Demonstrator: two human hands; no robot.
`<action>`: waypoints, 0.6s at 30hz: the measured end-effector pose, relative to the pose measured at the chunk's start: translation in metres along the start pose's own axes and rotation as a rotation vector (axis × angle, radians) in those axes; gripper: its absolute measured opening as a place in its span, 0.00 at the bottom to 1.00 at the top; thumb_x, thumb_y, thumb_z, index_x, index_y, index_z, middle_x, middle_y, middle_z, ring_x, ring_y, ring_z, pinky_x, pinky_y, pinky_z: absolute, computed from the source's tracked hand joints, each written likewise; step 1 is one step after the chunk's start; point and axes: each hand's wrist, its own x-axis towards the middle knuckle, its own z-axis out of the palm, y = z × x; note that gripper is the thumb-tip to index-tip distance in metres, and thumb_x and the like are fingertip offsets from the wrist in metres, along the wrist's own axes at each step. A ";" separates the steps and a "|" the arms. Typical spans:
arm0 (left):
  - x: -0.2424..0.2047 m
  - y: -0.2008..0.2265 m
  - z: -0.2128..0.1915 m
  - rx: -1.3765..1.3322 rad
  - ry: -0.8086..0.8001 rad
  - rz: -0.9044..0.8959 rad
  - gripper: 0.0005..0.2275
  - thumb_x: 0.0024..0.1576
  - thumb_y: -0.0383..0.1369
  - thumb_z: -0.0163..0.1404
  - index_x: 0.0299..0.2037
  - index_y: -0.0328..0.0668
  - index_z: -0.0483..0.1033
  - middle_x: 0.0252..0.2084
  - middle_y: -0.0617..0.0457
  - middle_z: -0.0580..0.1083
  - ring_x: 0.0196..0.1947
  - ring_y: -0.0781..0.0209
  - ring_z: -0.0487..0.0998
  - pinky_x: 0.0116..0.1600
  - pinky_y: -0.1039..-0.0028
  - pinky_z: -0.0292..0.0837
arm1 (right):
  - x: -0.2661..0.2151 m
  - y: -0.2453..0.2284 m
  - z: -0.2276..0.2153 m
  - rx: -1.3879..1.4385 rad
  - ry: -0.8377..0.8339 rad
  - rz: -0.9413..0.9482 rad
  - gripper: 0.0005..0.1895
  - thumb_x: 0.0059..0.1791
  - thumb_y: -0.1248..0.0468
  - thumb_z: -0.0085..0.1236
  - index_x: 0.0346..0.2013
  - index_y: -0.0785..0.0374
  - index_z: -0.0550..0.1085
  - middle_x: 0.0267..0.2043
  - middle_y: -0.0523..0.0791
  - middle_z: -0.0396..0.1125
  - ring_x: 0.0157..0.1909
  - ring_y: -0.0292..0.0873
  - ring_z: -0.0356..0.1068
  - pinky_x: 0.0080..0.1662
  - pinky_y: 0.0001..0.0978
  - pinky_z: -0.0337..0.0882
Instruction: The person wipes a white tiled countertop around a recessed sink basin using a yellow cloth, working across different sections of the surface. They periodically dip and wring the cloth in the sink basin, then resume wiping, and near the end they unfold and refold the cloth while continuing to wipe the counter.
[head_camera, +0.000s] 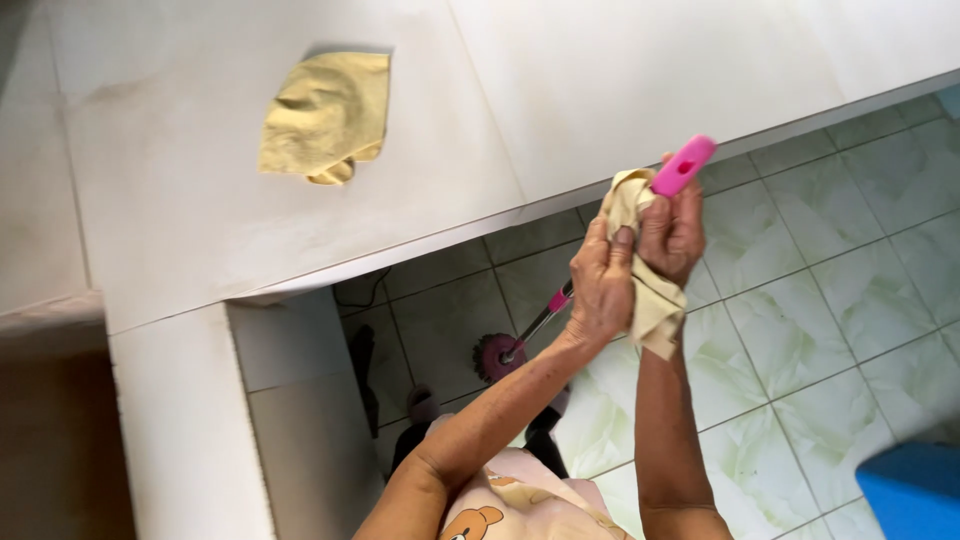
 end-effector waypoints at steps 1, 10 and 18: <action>-0.001 0.013 0.020 0.015 0.013 0.079 0.20 0.68 0.32 0.42 0.69 0.35 0.66 0.56 0.41 0.77 0.55 0.56 0.77 0.60 0.68 0.72 | 0.014 -0.012 -0.014 0.000 0.012 0.017 0.22 0.63 0.62 0.44 0.72 0.67 0.61 0.61 0.43 0.67 0.55 0.33 0.66 0.59 0.26 0.69; 0.022 -0.022 0.164 0.010 -0.016 0.164 0.21 0.69 0.33 0.41 0.71 0.35 0.63 0.62 0.38 0.74 0.62 0.53 0.75 0.65 0.68 0.68 | 0.073 -0.002 -0.137 -0.175 0.068 -0.045 0.18 0.69 0.59 0.43 0.70 0.68 0.64 0.58 0.43 0.67 0.56 0.33 0.66 0.59 0.25 0.70; 0.127 -0.242 0.173 -0.126 0.113 -0.174 0.18 0.68 0.33 0.40 0.66 0.35 0.68 0.54 0.44 0.75 0.50 0.55 0.76 0.54 0.67 0.74 | 0.069 0.231 -0.160 -0.355 0.105 0.114 0.16 0.60 0.60 0.52 0.60 0.63 0.72 0.46 0.44 0.67 0.44 0.37 0.68 0.45 0.33 0.72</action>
